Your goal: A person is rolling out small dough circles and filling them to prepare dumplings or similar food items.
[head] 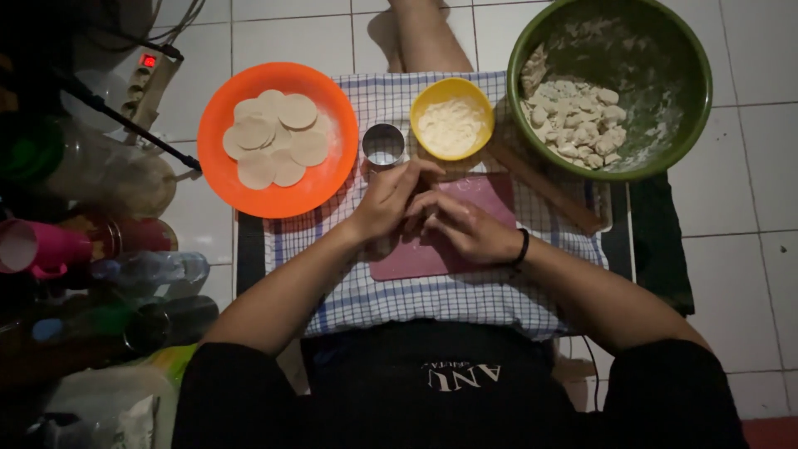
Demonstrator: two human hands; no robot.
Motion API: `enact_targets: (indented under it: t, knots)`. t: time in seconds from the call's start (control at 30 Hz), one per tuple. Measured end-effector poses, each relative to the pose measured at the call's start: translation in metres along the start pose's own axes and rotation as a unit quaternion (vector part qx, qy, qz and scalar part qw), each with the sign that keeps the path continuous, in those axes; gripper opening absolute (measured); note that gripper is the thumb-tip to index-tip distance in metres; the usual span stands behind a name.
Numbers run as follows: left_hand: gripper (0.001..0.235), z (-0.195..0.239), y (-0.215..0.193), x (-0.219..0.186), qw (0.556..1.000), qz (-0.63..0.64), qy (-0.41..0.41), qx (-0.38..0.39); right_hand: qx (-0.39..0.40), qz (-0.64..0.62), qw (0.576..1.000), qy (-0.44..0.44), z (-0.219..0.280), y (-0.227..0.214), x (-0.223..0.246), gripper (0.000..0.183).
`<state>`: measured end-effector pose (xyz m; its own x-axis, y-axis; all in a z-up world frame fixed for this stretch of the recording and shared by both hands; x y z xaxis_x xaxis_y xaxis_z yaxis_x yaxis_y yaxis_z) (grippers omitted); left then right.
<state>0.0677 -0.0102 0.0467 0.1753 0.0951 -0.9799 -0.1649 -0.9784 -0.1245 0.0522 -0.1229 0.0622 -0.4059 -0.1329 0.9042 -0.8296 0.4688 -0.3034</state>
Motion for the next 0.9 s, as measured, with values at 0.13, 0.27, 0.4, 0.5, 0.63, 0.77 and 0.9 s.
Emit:
enact_targets:
  t: [0.13,0.27,0.4,0.5,0.63,0.77,0.9]
  knots:
    - [0.051,-0.007,0.003,0.019,1.000,0.025,-0.018,-0.003,-0.019,-0.026,0.999,-0.023,0.000,0.002,-0.005,0.030]
    - [0.053,-0.009,0.004,0.035,0.998,0.062,-0.023,-0.005,-0.019,-0.069,0.996,-0.056,0.006,0.009,-0.018,0.044]
    - [0.053,-0.009,0.003,0.040,0.996,0.087,-0.030,-0.006,-0.002,-0.035,0.997,-0.074,0.008,0.011,-0.024,0.056]
    - [0.052,-0.010,0.003,0.029,0.998,0.057,-0.020,-0.002,-0.023,-0.034,0.999,-0.032,0.002,0.006,-0.010,0.032]
    - [0.051,-0.008,0.002,0.020,0.999,0.037,-0.012,-0.002,-0.025,0.015,0.999,0.013,0.004,0.001,0.001,0.024]
    - [0.051,-0.007,0.003,0.015,1.000,0.025,-0.006,0.003,-0.019,0.022,0.999,0.021,0.005,-0.001,-0.005,0.031]
    - [0.048,-0.008,0.002,0.021,0.999,0.033,0.000,0.002,-0.010,0.039,0.999,0.001,0.002,-0.002,-0.001,0.038]
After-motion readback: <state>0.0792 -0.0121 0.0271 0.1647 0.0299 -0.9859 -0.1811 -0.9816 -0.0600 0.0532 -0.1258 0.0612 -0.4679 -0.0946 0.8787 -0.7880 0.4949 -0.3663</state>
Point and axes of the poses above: each hand's wrist, its own z-axis away from the middle knuckle, its own y-axis out of the palm, x = y × z, the point moved 8 cm from there along -z, towards the middle knuckle, and after that the axes turned 3 degrees about -y, right-handed, at the moved point
